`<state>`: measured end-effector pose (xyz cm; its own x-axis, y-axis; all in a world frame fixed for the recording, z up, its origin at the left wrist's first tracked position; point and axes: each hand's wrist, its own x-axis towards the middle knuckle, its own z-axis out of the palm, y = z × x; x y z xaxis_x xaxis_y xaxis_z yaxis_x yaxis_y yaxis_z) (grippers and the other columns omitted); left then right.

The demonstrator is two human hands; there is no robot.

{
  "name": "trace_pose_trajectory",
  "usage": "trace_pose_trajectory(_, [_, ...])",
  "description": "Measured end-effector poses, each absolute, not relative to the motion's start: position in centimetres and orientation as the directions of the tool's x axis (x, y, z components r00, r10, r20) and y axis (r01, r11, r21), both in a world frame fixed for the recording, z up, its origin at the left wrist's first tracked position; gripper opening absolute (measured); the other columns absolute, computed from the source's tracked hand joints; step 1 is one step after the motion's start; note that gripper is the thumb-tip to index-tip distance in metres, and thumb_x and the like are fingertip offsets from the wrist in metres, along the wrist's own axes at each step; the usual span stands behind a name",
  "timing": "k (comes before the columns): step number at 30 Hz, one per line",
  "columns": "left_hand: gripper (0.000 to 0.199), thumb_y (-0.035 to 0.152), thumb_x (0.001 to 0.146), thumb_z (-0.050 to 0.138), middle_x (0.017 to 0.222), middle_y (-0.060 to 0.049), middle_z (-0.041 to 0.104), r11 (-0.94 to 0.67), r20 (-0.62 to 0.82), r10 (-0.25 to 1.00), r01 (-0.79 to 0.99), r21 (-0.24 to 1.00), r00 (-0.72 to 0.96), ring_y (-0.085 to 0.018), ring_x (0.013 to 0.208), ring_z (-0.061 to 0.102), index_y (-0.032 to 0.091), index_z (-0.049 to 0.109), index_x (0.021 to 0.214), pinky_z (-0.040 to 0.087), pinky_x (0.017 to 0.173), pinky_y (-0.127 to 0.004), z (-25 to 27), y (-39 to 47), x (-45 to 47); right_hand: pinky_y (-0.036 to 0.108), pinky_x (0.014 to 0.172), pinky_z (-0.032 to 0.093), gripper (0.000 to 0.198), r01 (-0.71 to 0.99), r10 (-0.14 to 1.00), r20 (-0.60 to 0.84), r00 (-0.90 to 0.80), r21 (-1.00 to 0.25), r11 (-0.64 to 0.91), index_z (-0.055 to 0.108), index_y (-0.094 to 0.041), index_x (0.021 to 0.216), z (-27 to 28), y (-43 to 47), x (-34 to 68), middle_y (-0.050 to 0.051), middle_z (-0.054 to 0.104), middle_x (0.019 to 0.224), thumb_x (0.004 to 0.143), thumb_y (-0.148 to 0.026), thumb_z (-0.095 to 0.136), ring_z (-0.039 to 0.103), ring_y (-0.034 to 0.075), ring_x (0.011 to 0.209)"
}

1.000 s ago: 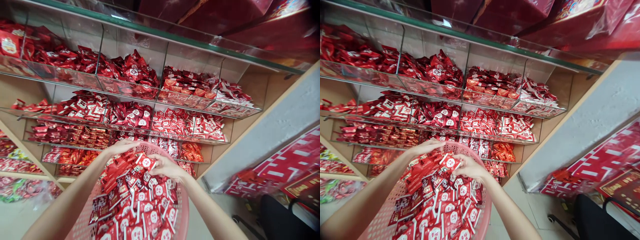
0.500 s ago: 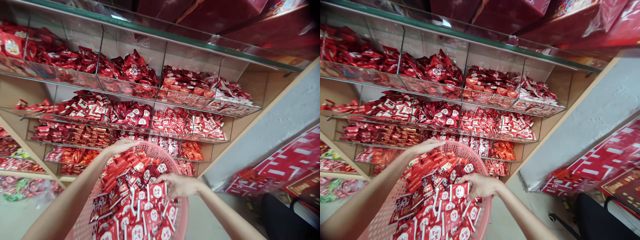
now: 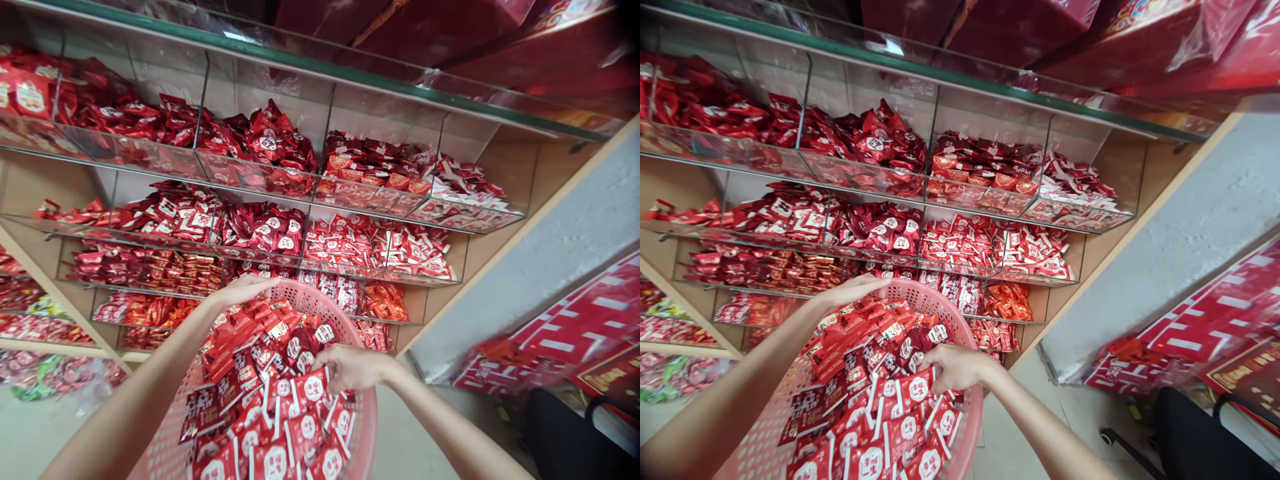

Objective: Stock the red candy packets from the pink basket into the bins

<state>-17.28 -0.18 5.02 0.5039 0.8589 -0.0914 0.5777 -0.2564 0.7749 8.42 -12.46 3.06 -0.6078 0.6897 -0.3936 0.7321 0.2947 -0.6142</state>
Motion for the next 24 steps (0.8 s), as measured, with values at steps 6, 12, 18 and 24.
trace_pose_trajectory(6, [0.057, 0.066, 0.077, 0.033, 0.07, -0.003, 0.058, -0.268, -0.092, 0.853, 0.581, 0.769, 0.514, -0.014, 0.061, 0.047, 0.017, 0.061, 0.07, 0.032, 0.058, -0.023, 4.6, 0.1, -17.6, 0.02, 0.05, 0.03, 0.016, 0.759, 0.753, -0.309, -0.581, -0.539, 0.365, 0.068, -0.017, 0.08, 3.5, -12.8, 7.6, -0.004, 0.052, 0.058, 0.071, -0.021, 0.056, 0.04, 0.007, 0.053])
trace_pose_trajectory(12, [0.055, 0.065, 0.077, 0.035, 0.075, -0.003, 0.06, -0.285, -0.064, 0.857, 0.573, 0.768, 0.512, -0.015, 0.065, 0.048, 0.017, 0.061, 0.069, 0.033, 0.061, -0.024, 4.4, 0.3, -17.4, 0.023, 0.046, 0.018, 0.036, 0.774, 0.792, -0.279, -0.543, -0.533, 0.343, 0.054, -0.015, 0.049, 3.8, -13.2, 7.5, -0.007, 0.025, 0.046, 0.078, -0.035, 0.051, 0.02, 0.006, 0.047])
trace_pose_trajectory(18, [0.056, 0.066, 0.076, 0.036, 0.072, -0.002, 0.058, -0.256, -0.085, 0.861, 0.574, 0.778, 0.501, -0.014, 0.065, 0.048, 0.016, 0.061, 0.067, 0.032, 0.06, -0.023, 5.0, -0.2, -16.9, 0.024, 0.047, 0.017, 0.039, 0.81, 0.808, -0.277, -0.52, -0.46, 0.363, 0.051, -0.015, 0.05, 2.6, -13.3, 8.0, -0.006, 0.03, 0.047, 0.08, -0.04, 0.048, 0.024, 0.006, 0.047])
trace_pose_trajectory(24, [0.057, 0.067, 0.076, 0.036, 0.065, -0.001, 0.056, -0.232, -0.105, 0.862, 0.57, 0.788, 0.496, -0.013, 0.059, 0.045, 0.016, 0.06, 0.068, 0.03, 0.056, -0.022, 4.9, -0.1, -16.8, 0.025, 0.05, 0.022, 0.03, 0.932, 0.928, -0.225, -0.296, -0.28, 0.229, 0.059, -0.018, 0.068, 2.4, -14.2, 7.6, 0.002, 0.055, 0.062, 0.073, -0.047, 0.057, 0.045, 0.013, 0.056])
